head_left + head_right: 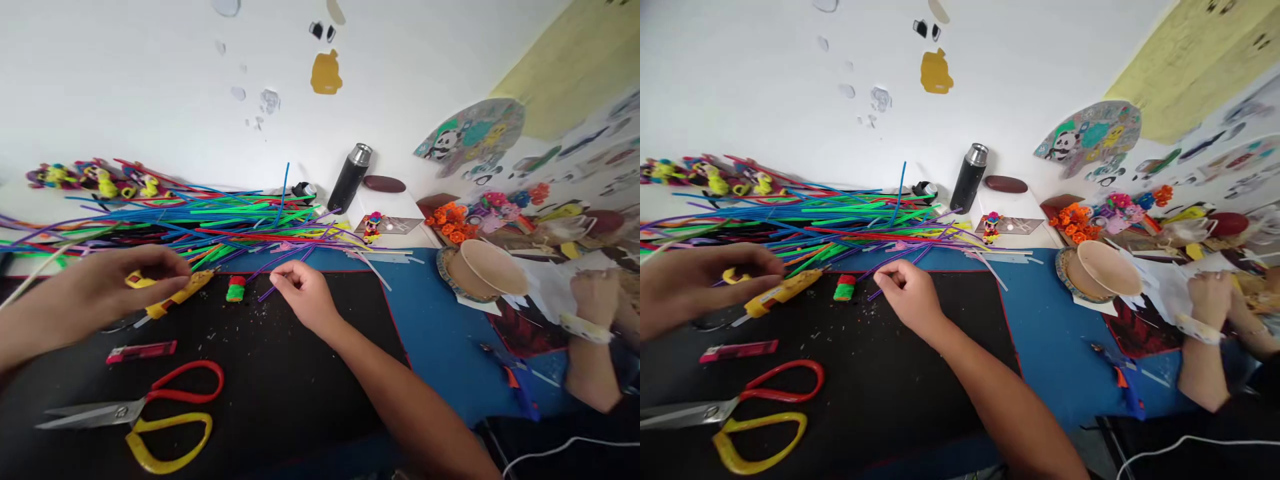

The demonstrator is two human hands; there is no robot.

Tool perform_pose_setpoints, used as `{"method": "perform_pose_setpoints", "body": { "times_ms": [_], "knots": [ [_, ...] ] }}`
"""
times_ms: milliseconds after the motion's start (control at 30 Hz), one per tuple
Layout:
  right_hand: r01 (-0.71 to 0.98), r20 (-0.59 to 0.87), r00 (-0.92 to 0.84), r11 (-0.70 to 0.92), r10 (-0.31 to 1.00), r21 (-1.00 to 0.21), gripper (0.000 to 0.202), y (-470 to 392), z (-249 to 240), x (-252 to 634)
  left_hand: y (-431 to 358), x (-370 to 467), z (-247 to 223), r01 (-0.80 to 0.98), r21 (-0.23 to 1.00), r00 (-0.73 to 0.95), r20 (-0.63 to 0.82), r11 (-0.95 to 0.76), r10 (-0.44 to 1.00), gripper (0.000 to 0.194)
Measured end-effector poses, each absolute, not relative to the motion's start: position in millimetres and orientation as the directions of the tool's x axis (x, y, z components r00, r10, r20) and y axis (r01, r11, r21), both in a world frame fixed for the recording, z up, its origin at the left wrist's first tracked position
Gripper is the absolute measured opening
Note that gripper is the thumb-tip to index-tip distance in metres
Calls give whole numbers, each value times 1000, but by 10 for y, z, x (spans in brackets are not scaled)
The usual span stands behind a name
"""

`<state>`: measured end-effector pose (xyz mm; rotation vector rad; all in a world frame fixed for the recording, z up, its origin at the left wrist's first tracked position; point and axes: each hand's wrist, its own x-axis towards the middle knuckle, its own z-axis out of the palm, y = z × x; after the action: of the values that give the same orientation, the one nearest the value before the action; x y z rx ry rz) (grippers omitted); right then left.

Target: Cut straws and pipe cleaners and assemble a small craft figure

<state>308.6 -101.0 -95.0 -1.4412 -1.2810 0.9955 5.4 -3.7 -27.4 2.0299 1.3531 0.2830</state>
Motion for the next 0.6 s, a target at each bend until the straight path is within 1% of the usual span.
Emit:
{"method": "perform_pose_setpoints", "body": {
  "times_ms": [100, 167, 300, 467, 600],
  "knots": [
    [417, 30, 216, -65, 976, -907, 25, -1031, -991, 3400, 39, 838, -209, 634, 672, 614, -136, -383, 778, 38],
    [465, 30, 257, -97, 966, -880, 25, -1035, -1030, 3634, 89, 1257, -259, 570, 675, 717, -129, -468, 685, 34],
    [560, 33, 325, -164, 945, -812, 23, -1005, -1090, 4041, 168, 1867, -419, 502, 634, 803, -90, -587, 589, 20],
    [706, 28, 312, -212, 950, -676, 14, -948, -1145, 4232, 236, 2314, -636, 447, 460, 858, 21, -767, 513, 11],
    [805, 12, 268, -217, 963, -552, 13, -919, -1149, 4202, 274, 2442, -826, 408, 308, 891, 70, -860, 448, 12]
  ]
}}
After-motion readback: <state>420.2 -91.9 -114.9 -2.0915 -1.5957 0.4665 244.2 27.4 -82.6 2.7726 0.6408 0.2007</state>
